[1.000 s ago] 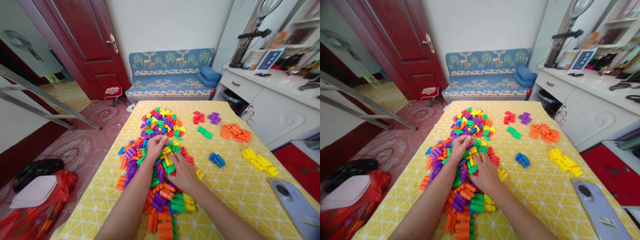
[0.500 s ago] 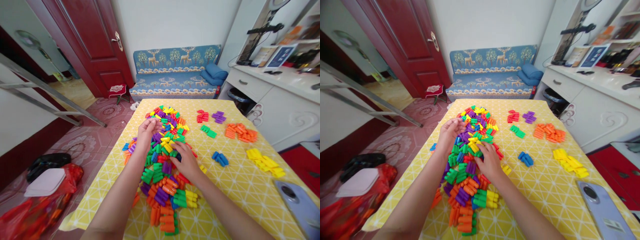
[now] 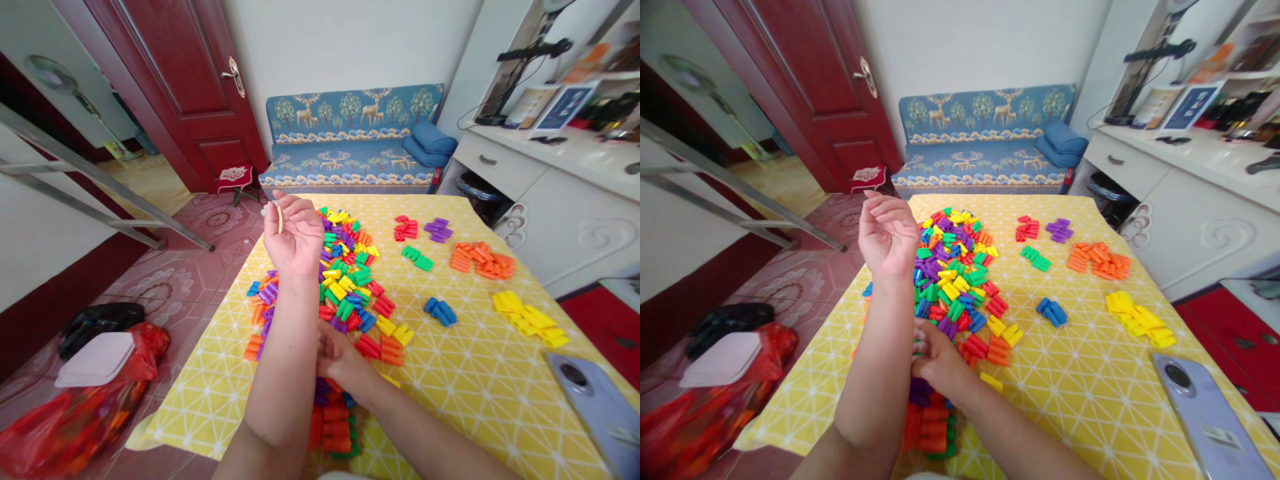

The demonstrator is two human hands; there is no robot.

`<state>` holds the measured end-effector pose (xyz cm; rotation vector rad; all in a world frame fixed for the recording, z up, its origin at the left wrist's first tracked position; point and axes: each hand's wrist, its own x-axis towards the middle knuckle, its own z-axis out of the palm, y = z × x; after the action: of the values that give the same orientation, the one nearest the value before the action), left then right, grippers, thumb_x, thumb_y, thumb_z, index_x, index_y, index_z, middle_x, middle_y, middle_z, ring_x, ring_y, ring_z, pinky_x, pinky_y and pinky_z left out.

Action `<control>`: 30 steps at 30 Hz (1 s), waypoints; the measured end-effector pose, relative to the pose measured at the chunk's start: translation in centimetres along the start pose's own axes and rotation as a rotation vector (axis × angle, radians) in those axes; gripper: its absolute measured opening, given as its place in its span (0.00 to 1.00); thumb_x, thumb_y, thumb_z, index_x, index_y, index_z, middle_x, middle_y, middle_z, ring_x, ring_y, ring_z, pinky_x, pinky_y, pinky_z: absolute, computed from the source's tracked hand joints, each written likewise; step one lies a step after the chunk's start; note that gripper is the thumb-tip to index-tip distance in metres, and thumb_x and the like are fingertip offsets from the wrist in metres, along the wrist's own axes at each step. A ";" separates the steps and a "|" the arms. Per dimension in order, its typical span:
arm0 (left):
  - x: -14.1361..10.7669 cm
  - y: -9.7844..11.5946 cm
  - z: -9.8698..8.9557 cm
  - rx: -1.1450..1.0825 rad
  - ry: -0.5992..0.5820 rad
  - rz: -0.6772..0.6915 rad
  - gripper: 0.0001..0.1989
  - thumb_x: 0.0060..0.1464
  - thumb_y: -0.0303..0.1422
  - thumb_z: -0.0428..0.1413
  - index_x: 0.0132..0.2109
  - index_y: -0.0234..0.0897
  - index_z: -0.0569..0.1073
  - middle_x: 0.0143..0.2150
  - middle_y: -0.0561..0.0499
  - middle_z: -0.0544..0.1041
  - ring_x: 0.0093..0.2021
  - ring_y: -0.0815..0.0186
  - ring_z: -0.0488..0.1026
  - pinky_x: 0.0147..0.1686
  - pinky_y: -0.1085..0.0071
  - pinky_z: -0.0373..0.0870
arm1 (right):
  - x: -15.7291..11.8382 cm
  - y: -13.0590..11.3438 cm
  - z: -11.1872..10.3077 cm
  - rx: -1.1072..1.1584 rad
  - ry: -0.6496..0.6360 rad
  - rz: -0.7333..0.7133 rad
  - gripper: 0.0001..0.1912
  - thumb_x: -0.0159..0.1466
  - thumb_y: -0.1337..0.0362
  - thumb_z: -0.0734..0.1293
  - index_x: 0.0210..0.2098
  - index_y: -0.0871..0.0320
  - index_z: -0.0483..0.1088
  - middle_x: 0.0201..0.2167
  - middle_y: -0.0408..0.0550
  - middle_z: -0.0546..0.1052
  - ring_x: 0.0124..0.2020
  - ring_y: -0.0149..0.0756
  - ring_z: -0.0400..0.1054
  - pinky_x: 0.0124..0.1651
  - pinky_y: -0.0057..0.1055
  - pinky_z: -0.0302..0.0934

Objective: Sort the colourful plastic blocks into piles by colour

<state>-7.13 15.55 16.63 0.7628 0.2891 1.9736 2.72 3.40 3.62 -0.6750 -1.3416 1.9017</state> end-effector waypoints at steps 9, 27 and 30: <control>-7.1 4.7 -4.7 0.841 -0.229 -0.183 0.11 0.56 0.40 0.57 0.36 0.37 0.77 0.31 0.49 0.76 0.32 0.65 0.73 0.35 0.71 0.73 | -7.5 -2.4 -3.1 -0.966 -0.116 -0.300 0.26 0.58 0.63 0.69 0.56 0.43 0.67 0.60 0.47 0.67 0.62 0.44 0.58 0.66 0.51 0.47; -18.6 6.1 -16.9 1.911 -0.382 -0.127 0.47 0.49 0.44 0.62 0.70 0.45 0.47 0.73 0.40 0.40 0.70 0.45 0.48 0.62 0.47 0.59 | 4.7 -1.9 -8.3 -1.598 0.295 -0.421 0.27 0.61 0.60 0.67 0.60 0.47 0.65 0.68 0.53 0.54 0.69 0.53 0.40 0.66 0.60 0.31; -15.6 3.5 -16.0 1.892 -0.360 -0.072 0.43 0.50 0.40 0.61 0.69 0.43 0.51 0.73 0.40 0.40 0.70 0.46 0.49 0.63 0.48 0.59 | 7.5 -3.1 -10.0 -1.596 0.430 -0.309 0.26 0.61 0.58 0.67 0.58 0.51 0.67 0.66 0.55 0.57 0.68 0.55 0.43 0.65 0.60 0.36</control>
<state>-14.24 2.22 -0.11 2.0749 1.9793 0.9152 6.31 15.77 3.10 -1.3386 -2.2710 0.0692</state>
